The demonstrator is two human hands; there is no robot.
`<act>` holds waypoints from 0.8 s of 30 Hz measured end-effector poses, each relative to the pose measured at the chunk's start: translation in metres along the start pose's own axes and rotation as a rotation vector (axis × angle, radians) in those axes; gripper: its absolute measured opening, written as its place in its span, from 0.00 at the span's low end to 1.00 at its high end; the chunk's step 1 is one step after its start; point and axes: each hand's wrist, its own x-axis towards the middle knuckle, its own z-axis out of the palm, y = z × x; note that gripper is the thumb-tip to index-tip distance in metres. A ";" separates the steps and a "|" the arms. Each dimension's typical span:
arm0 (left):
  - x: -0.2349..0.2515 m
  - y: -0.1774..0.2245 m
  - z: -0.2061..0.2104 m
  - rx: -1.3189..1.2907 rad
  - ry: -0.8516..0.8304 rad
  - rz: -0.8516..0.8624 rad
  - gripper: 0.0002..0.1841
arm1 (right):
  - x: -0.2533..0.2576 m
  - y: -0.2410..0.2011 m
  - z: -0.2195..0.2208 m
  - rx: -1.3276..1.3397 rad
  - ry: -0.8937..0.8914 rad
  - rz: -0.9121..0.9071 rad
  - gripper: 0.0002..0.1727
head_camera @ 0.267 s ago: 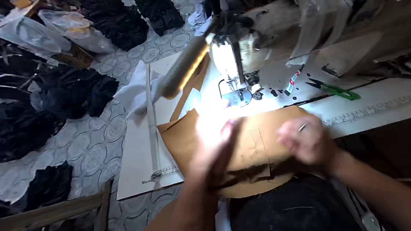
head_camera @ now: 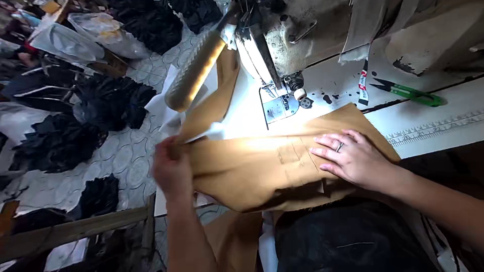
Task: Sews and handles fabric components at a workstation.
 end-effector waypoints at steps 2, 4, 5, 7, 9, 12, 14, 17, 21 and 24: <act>-0.007 -0.011 -0.016 0.107 0.019 0.065 0.35 | 0.010 0.002 0.001 -0.018 -0.017 -0.001 0.26; -0.036 -0.003 -0.014 0.135 0.011 0.348 0.38 | 0.020 0.004 0.000 -0.056 -0.024 0.000 0.26; -0.057 0.005 -0.007 0.099 0.022 0.551 0.33 | 0.022 0.006 -0.002 -0.074 -0.022 0.006 0.27; -0.101 0.021 0.008 0.024 -0.093 0.853 0.22 | 0.014 0.013 -0.006 -0.121 0.056 -0.033 0.24; -0.135 0.007 0.023 0.065 -0.207 0.932 0.19 | -0.004 0.027 -0.014 -0.193 0.214 -0.169 0.18; -0.154 -0.038 0.046 0.197 -0.112 0.865 0.15 | -0.042 0.054 -0.028 -0.177 0.217 -0.269 0.19; -0.148 -0.046 0.052 0.177 -0.057 0.838 0.15 | -0.063 0.071 -0.036 -0.186 0.115 -0.259 0.25; -0.135 -0.045 0.052 0.026 -0.089 0.885 0.15 | -0.079 0.089 -0.040 -0.269 0.000 -0.300 0.27; -0.121 -0.038 0.040 -0.298 -0.289 0.737 0.16 | -0.079 0.087 -0.039 -0.176 0.080 -0.260 0.22; -0.108 -0.023 0.024 -0.583 -0.464 0.378 0.24 | -0.063 0.071 -0.040 0.121 0.223 0.050 0.26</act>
